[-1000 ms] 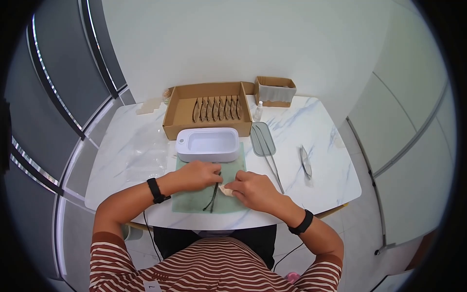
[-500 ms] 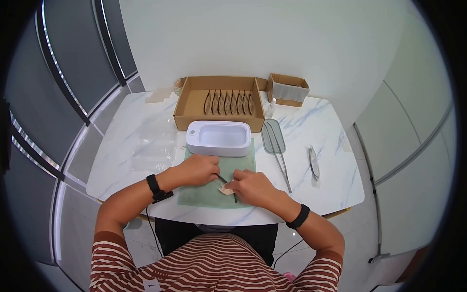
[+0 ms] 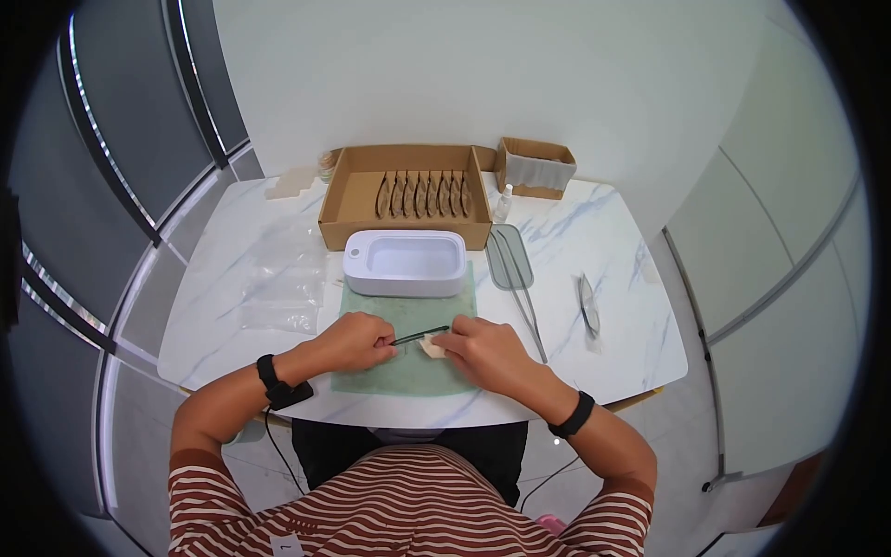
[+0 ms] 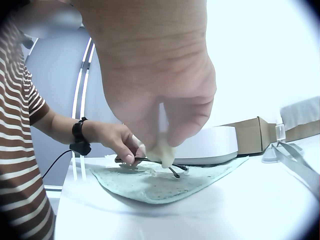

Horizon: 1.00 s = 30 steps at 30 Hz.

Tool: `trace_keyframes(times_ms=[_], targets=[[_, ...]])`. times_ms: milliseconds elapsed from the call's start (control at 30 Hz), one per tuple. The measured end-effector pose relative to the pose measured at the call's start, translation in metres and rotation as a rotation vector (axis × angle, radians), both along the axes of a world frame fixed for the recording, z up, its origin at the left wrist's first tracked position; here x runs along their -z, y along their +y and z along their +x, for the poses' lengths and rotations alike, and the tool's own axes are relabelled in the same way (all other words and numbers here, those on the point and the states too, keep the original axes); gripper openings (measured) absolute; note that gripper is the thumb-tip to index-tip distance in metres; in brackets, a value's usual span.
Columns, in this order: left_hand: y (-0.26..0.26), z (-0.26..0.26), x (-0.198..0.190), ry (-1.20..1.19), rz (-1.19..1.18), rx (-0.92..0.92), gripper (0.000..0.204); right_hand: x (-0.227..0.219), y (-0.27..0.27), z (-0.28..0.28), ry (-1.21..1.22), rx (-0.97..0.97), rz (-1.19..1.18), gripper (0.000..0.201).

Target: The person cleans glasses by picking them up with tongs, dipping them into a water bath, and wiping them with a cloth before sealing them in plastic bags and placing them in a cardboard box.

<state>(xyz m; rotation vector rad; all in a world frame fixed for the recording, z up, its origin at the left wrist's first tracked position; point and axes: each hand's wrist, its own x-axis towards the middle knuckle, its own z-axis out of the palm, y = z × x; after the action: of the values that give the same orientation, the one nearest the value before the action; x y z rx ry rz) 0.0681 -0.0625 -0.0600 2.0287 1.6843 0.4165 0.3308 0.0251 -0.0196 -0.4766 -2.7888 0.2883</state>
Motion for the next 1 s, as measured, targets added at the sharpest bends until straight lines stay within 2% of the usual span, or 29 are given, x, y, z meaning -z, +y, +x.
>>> trace_keyframes(times_ms=[200,567,700,767,900,967,1000], targets=[[-0.006,0.000,-0.001,-0.048,0.021,-0.027,0.024,0.026,0.014,-0.024,0.033,-0.036,0.039,0.020],[-0.013,-0.001,0.002,-0.042,0.032,-0.073,0.022,0.008,0.027,0.001,-0.297,0.132,0.044,0.017],[-0.013,-0.001,-0.007,-0.005,0.055,-0.131,0.021,0.009,0.027,-0.003,-0.197,0.080,0.066,0.020],[-0.014,-0.003,-0.011,-0.006,0.061,-0.147,0.021,-0.001,0.021,-0.016,-0.013,0.048,0.047,0.024],[-0.014,-0.005,-0.006,0.012,0.082,-0.153,0.021,0.012,0.022,-0.043,0.010,0.008,-0.016,0.023],[-0.015,-0.006,-0.007,0.007,0.050,-0.145,0.021,0.024,0.024,-0.064,-0.028,-0.129,-0.056,0.019],[-0.017,-0.007,-0.007,-0.002,0.016,-0.137,0.022,0.028,0.026,-0.068,-0.027,-0.138,-0.054,0.019]])
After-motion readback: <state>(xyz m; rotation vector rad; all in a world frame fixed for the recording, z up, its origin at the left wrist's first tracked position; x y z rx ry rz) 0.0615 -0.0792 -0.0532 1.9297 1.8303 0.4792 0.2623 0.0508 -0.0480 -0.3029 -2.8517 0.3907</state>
